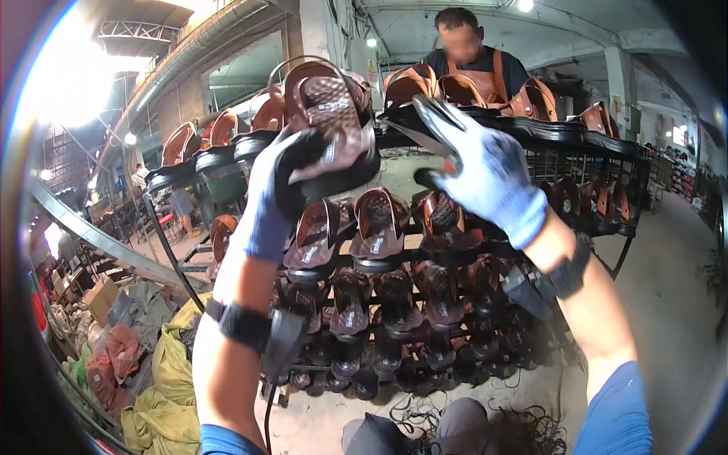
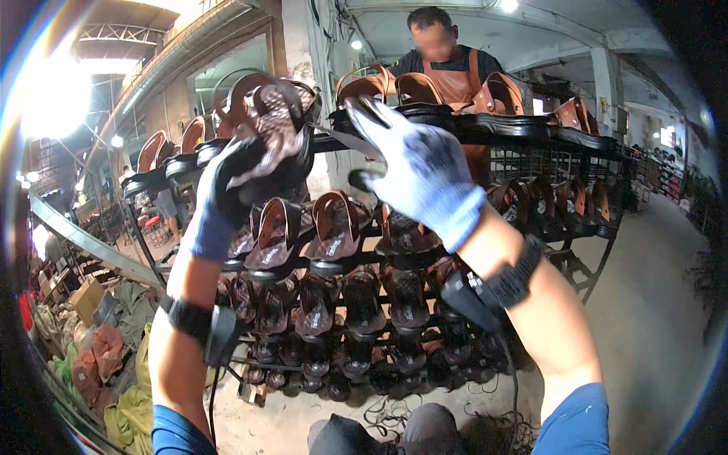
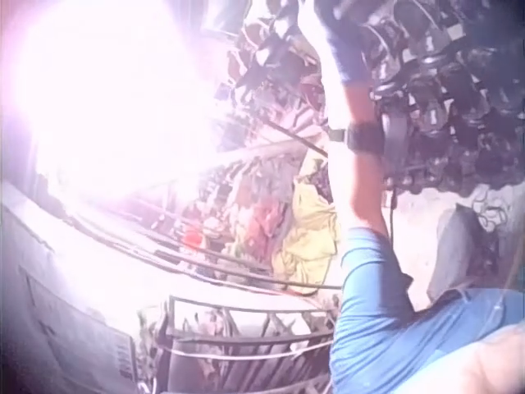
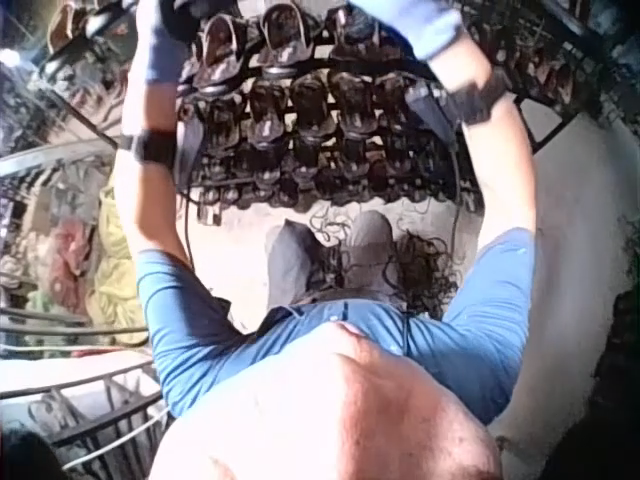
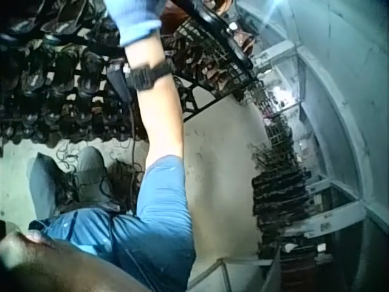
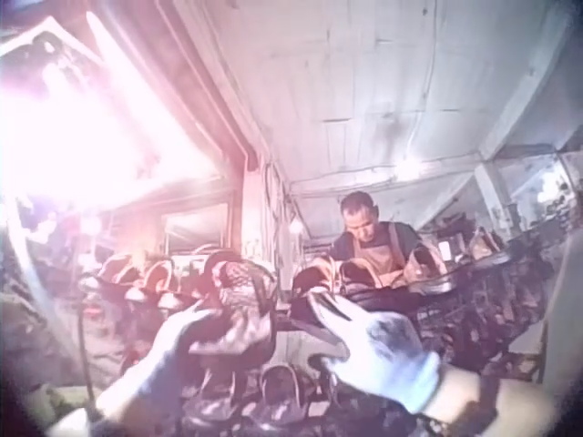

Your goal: Trim excess material from shoe soles using a knife and organize shoes on racks.

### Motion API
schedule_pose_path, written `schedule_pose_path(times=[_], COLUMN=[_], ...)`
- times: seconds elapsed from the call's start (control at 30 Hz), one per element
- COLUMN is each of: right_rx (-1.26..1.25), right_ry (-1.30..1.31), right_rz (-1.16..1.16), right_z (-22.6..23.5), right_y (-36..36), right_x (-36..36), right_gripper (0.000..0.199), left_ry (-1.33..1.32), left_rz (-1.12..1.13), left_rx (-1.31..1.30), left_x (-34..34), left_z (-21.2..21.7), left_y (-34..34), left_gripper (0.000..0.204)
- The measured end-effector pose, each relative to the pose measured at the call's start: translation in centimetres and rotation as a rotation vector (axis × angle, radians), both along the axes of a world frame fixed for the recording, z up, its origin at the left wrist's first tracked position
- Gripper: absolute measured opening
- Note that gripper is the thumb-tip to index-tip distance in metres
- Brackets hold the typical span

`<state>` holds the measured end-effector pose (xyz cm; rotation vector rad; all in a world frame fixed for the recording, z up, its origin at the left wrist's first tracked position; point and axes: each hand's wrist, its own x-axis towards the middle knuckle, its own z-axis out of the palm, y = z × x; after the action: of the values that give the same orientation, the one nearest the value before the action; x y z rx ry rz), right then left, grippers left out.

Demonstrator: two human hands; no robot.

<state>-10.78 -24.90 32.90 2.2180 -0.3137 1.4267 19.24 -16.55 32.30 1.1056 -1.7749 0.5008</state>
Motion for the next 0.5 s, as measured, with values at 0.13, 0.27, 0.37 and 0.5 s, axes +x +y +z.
schedule_pose_path(times=[0.13, 0.27, 0.37, 0.5], right_rx=[0.09, -0.094, -0.167, -0.31], right_ry=[0.137, 0.103, -0.078, -0.155], right_rz=[-0.307, -0.364, -0.206, -0.016], right_z=[4.9, 4.4, 2.8, -1.0], right_y=[-2.7, -4.5, -4.2, 1.7], right_x=[3.9, 6.0, 3.9, -1.6], right_gripper=[0.059, 0.029, 0.016, 0.017], left_ry=[-0.176, 0.903, 0.773, 0.978], left_rz=[0.327, -0.631, -0.275, -0.628], left_rx=[-0.096, 0.131, -0.244, 0.107], left_x=[-1.8, 1.7, -7.3, -10.9], left_z=[3.9, 2.8, -0.4, -5.3], left_y=[-2.2, -6.6, -3.3, 0.3], left_gripper=[0.046, 0.04, 0.046, 0.048])
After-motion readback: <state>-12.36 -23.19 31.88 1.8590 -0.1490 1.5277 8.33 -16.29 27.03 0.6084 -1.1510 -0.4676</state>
